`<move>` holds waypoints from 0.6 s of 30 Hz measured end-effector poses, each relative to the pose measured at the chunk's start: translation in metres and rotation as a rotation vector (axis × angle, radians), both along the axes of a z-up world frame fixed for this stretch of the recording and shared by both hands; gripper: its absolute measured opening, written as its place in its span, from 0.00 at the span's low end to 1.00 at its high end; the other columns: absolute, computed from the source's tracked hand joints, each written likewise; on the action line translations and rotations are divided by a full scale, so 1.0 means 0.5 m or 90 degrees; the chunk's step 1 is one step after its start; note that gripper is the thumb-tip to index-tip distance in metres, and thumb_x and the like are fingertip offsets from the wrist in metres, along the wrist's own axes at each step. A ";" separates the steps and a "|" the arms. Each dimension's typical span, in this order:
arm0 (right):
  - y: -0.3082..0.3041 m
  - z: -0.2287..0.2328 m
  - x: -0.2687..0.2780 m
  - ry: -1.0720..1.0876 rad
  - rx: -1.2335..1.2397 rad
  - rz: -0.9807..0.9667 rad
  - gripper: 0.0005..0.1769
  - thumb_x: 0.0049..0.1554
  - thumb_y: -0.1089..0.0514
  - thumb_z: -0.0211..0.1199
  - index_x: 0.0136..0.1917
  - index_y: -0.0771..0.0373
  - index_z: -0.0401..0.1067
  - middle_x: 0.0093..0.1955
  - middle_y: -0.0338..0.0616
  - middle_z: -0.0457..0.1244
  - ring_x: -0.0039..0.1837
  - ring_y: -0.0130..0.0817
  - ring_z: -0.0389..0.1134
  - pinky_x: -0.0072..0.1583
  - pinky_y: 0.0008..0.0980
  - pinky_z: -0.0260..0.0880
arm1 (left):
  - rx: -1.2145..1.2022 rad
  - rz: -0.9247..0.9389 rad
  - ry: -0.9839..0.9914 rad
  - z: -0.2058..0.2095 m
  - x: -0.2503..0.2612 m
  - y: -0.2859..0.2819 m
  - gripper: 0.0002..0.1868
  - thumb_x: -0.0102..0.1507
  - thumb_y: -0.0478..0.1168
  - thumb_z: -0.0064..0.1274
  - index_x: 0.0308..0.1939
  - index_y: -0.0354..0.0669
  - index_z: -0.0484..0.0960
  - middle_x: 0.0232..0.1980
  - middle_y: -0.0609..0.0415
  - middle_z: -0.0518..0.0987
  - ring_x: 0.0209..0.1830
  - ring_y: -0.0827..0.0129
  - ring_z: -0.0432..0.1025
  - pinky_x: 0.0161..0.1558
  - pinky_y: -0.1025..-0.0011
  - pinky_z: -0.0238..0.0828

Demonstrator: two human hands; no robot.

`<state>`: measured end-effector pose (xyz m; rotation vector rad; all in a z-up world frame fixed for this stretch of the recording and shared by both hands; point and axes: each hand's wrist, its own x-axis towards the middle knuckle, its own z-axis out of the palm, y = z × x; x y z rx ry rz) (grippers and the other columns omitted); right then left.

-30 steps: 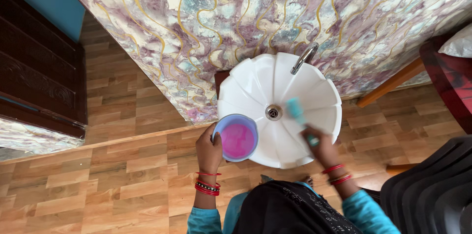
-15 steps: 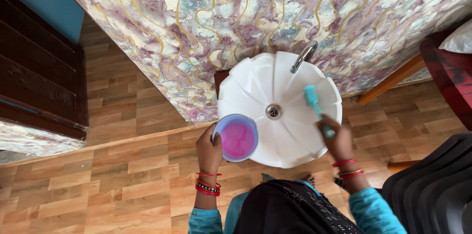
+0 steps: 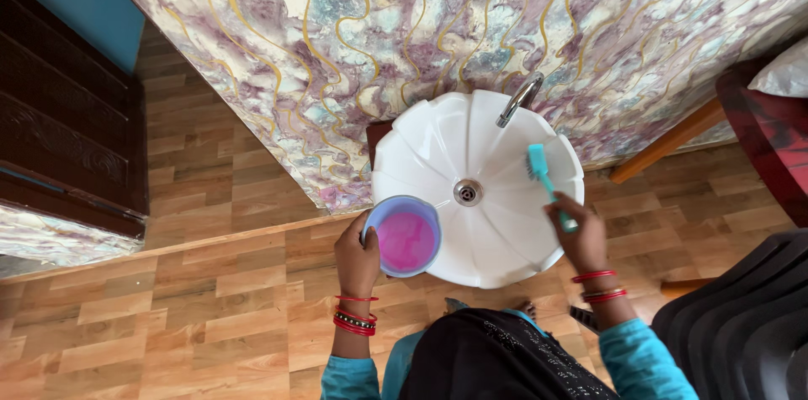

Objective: The person scrubs the inside of a white pedestal sink using a blue brush and a pink cleaning solution from a cup. They repeatedly dip the brush into the solution and scrub the basin surface.

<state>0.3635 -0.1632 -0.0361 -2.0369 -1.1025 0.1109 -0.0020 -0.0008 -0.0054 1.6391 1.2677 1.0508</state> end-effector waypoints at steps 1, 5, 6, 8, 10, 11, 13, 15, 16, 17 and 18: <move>0.006 -0.019 -0.021 -0.001 -0.025 0.021 0.10 0.55 0.58 0.70 0.50 0.60 0.80 0.60 0.49 0.70 0.53 0.48 0.75 0.53 0.39 0.75 | -0.010 0.003 0.013 -0.002 0.001 0.001 0.18 0.65 0.32 0.49 0.59 0.37 0.81 0.48 0.41 0.86 0.38 0.61 0.81 0.42 0.66 0.76; 0.032 -0.087 -0.109 0.072 0.012 0.207 0.08 0.53 0.60 0.70 0.47 0.61 0.81 0.59 0.49 0.71 0.57 0.45 0.75 0.56 0.39 0.75 | -0.017 0.005 0.018 -0.003 0.002 0.002 0.19 0.64 0.32 0.49 0.59 0.36 0.81 0.48 0.41 0.85 0.40 0.62 0.82 0.43 0.67 0.77; 0.034 -0.093 -0.124 0.084 -0.013 0.210 0.08 0.53 0.59 0.71 0.47 0.61 0.80 0.59 0.48 0.72 0.56 0.45 0.76 0.56 0.38 0.75 | -0.011 0.003 0.008 -0.003 0.003 0.002 0.19 0.64 0.32 0.49 0.59 0.36 0.81 0.49 0.41 0.85 0.40 0.62 0.82 0.43 0.67 0.77; 0.034 -0.088 -0.115 0.071 -0.021 0.188 0.09 0.53 0.58 0.71 0.47 0.61 0.81 0.59 0.48 0.71 0.55 0.44 0.76 0.56 0.38 0.75 | -0.017 0.007 0.008 -0.002 0.003 0.003 0.19 0.65 0.32 0.49 0.60 0.36 0.80 0.48 0.41 0.86 0.40 0.62 0.82 0.42 0.67 0.77; 0.033 -0.056 -0.060 0.020 0.012 0.136 0.09 0.54 0.59 0.70 0.49 0.60 0.81 0.61 0.49 0.70 0.56 0.45 0.75 0.57 0.39 0.74 | -0.026 0.002 0.011 -0.001 0.001 -0.001 0.19 0.65 0.32 0.49 0.60 0.36 0.80 0.48 0.41 0.86 0.39 0.62 0.82 0.42 0.67 0.77; 0.026 -0.033 -0.036 0.013 0.003 0.082 0.08 0.54 0.59 0.70 0.48 0.60 0.82 0.63 0.49 0.70 0.55 0.46 0.75 0.55 0.40 0.75 | -0.028 0.002 0.009 0.002 0.002 -0.002 0.19 0.65 0.32 0.49 0.60 0.36 0.80 0.48 0.41 0.86 0.39 0.62 0.82 0.42 0.67 0.77; 0.007 0.014 -0.007 0.015 -0.012 0.016 0.10 0.56 0.57 0.70 0.51 0.61 0.80 0.60 0.50 0.70 0.52 0.46 0.75 0.53 0.40 0.75 | -0.041 0.005 0.011 0.009 0.001 -0.002 0.19 0.65 0.32 0.49 0.60 0.36 0.80 0.48 0.41 0.86 0.37 0.61 0.81 0.41 0.66 0.77; 0.001 0.039 0.002 0.033 -0.023 -0.011 0.14 0.60 0.54 0.70 0.58 0.61 0.78 0.52 0.53 0.71 0.50 0.44 0.77 0.54 0.39 0.75 | -0.067 0.010 0.020 0.009 -0.001 -0.003 0.20 0.64 0.32 0.49 0.60 0.37 0.80 0.47 0.41 0.86 0.35 0.58 0.80 0.40 0.65 0.76; 0.005 0.034 -0.010 0.016 -0.041 0.008 0.12 0.58 0.55 0.70 0.54 0.61 0.80 0.55 0.52 0.71 0.50 0.45 0.76 0.53 0.40 0.75 | -0.038 0.009 0.013 0.007 0.000 -0.005 0.19 0.64 0.32 0.49 0.60 0.36 0.80 0.47 0.41 0.86 0.37 0.59 0.81 0.41 0.66 0.76; 0.013 0.018 -0.034 0.000 -0.057 0.023 0.11 0.55 0.56 0.70 0.50 0.61 0.81 0.58 0.50 0.71 0.51 0.46 0.75 0.52 0.40 0.74 | -0.008 0.005 0.008 0.005 0.001 -0.002 0.19 0.65 0.32 0.49 0.60 0.36 0.80 0.48 0.41 0.86 0.39 0.60 0.81 0.42 0.66 0.76; 0.012 0.004 -0.050 -0.016 -0.073 0.038 0.09 0.53 0.57 0.71 0.47 0.61 0.83 0.61 0.49 0.71 0.51 0.48 0.74 0.51 0.40 0.74 | 0.022 0.000 0.003 0.003 0.003 -0.001 0.18 0.65 0.31 0.49 0.59 0.35 0.80 0.48 0.40 0.85 0.41 0.61 0.82 0.43 0.66 0.77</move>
